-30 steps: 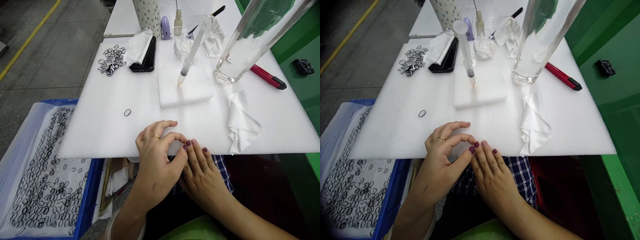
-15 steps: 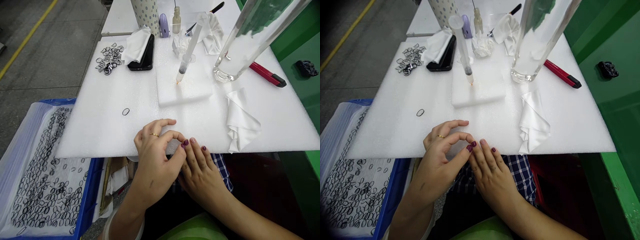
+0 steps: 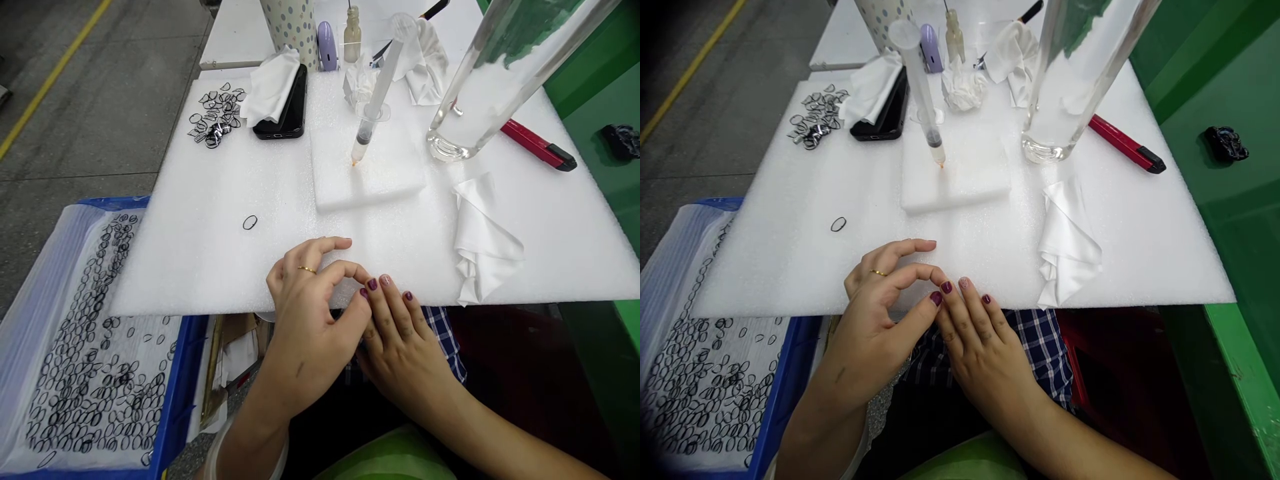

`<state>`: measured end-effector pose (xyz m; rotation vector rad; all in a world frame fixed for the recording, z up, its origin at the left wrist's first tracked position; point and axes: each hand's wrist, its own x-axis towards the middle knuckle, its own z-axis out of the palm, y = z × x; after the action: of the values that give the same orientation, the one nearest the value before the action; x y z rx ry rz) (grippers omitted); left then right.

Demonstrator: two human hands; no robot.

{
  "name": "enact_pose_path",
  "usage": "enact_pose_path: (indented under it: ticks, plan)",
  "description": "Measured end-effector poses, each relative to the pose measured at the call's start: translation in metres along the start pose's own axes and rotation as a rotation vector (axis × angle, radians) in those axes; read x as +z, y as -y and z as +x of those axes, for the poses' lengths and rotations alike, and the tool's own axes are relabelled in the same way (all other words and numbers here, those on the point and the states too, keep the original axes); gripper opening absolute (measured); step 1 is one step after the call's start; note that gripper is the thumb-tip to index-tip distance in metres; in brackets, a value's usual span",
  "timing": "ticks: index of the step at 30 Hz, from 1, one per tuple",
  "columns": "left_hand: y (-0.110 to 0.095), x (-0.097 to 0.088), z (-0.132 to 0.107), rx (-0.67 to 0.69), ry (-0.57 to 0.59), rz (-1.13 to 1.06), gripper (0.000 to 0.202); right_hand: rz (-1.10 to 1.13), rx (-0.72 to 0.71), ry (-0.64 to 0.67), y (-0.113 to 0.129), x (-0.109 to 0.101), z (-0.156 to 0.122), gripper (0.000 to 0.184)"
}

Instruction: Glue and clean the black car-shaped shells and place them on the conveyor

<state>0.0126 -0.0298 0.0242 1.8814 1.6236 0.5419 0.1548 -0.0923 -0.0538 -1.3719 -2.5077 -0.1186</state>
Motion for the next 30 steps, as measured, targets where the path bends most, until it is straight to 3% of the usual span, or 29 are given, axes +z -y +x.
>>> enact_pose_path:
  ticks: [30]
  plan:
    - [0.0031,-0.0017,-0.0008,0.015,0.010,-0.001,0.011,0.012,-0.029,0.016,-0.0023,-0.0028,-0.0007,0.084]
